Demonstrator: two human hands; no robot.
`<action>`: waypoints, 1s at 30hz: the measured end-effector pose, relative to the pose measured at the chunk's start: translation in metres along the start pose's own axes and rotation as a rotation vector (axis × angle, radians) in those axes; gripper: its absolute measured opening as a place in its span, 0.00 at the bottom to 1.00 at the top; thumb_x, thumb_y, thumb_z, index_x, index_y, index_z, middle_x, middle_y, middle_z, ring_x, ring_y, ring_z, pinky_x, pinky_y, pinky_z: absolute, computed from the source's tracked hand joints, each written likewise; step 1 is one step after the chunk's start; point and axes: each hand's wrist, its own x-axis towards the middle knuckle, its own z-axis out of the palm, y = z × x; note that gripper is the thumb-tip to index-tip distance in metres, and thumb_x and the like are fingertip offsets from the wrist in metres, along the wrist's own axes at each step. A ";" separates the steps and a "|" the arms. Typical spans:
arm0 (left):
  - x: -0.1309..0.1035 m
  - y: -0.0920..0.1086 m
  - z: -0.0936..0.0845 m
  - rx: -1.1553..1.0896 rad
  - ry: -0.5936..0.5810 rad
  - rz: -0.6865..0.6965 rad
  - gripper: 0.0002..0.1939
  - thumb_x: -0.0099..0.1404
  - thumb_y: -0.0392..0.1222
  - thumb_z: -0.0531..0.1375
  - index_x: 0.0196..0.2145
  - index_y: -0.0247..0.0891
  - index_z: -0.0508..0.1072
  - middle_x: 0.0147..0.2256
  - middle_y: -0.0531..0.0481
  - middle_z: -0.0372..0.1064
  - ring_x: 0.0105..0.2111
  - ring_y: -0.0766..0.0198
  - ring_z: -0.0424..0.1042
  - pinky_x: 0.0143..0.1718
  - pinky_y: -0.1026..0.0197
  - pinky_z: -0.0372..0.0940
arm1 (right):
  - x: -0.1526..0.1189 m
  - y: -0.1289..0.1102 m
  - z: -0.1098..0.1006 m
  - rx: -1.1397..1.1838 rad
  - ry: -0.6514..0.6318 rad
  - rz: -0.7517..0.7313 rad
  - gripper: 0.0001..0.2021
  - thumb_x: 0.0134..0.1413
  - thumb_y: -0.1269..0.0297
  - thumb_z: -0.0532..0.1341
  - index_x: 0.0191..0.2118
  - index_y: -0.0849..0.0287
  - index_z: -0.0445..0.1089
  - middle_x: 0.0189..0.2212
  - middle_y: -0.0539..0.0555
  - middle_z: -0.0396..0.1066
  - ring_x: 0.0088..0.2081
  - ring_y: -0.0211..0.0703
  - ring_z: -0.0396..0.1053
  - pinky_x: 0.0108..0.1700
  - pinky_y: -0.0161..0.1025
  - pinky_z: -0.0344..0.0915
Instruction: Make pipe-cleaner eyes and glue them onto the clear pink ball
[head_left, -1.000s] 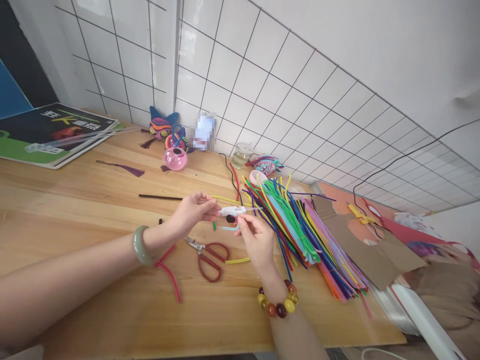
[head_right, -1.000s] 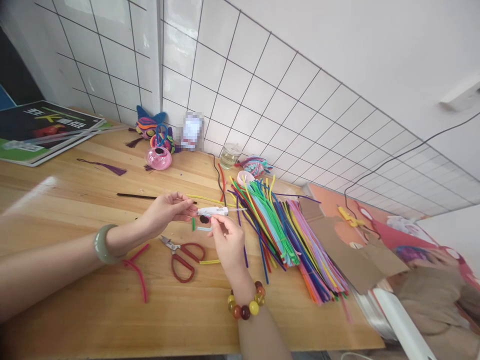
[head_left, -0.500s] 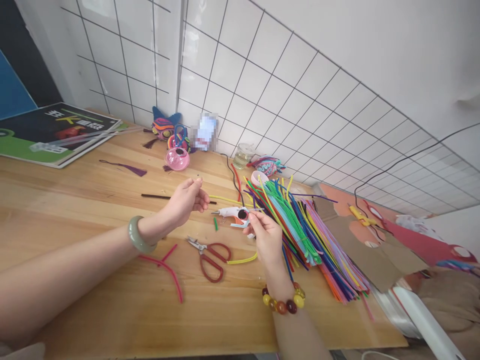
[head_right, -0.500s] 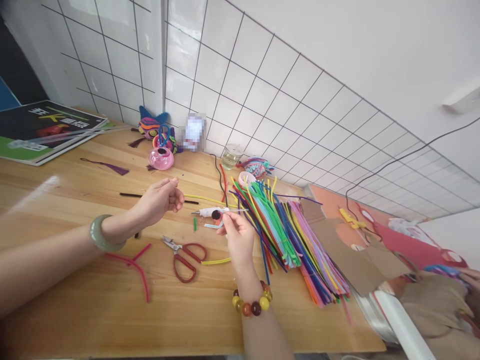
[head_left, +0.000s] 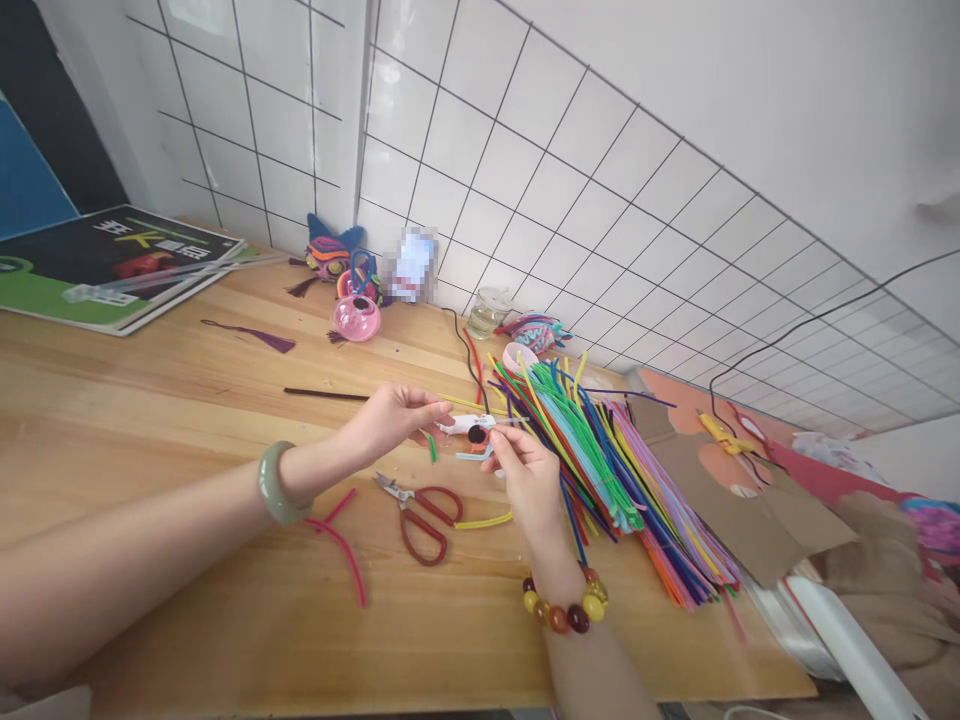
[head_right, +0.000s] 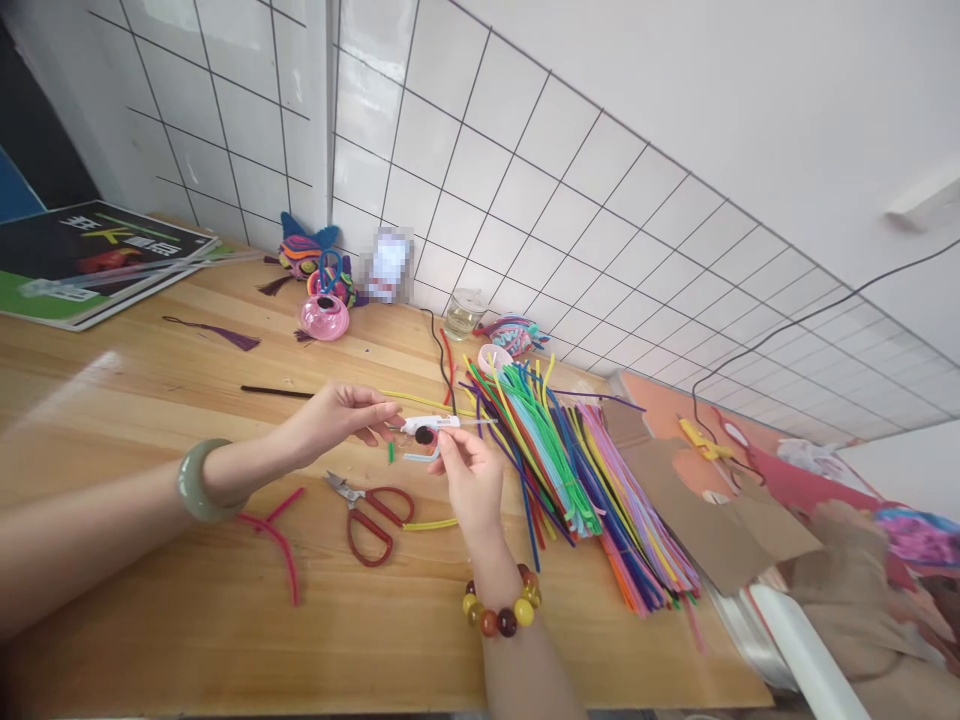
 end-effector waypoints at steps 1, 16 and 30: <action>-0.001 -0.001 0.001 0.021 -0.035 0.015 0.15 0.58 0.49 0.59 0.31 0.33 0.76 0.31 0.44 0.75 0.24 0.66 0.71 0.24 0.67 0.65 | -0.001 -0.001 0.001 -0.018 0.000 -0.010 0.11 0.51 0.60 0.59 0.34 0.62 0.72 0.17 0.48 0.69 0.19 0.35 0.66 0.25 0.34 0.65; -0.004 -0.012 0.015 0.097 -0.124 0.076 0.10 0.56 0.45 0.60 0.29 0.35 0.76 0.24 0.49 0.72 0.23 0.67 0.69 0.26 0.66 0.65 | -0.010 -0.002 0.006 -0.241 -0.104 -0.224 0.09 0.56 0.62 0.55 0.36 0.57 0.71 0.26 0.51 0.73 0.22 0.38 0.70 0.27 0.35 0.67; -0.009 -0.009 0.023 0.058 -0.077 0.053 0.09 0.56 0.43 0.59 0.26 0.34 0.73 0.24 0.49 0.72 0.22 0.69 0.67 0.26 0.67 0.63 | -0.012 -0.001 0.011 -0.266 -0.086 -0.226 0.09 0.58 0.63 0.53 0.36 0.58 0.69 0.28 0.52 0.73 0.22 0.37 0.69 0.28 0.35 0.66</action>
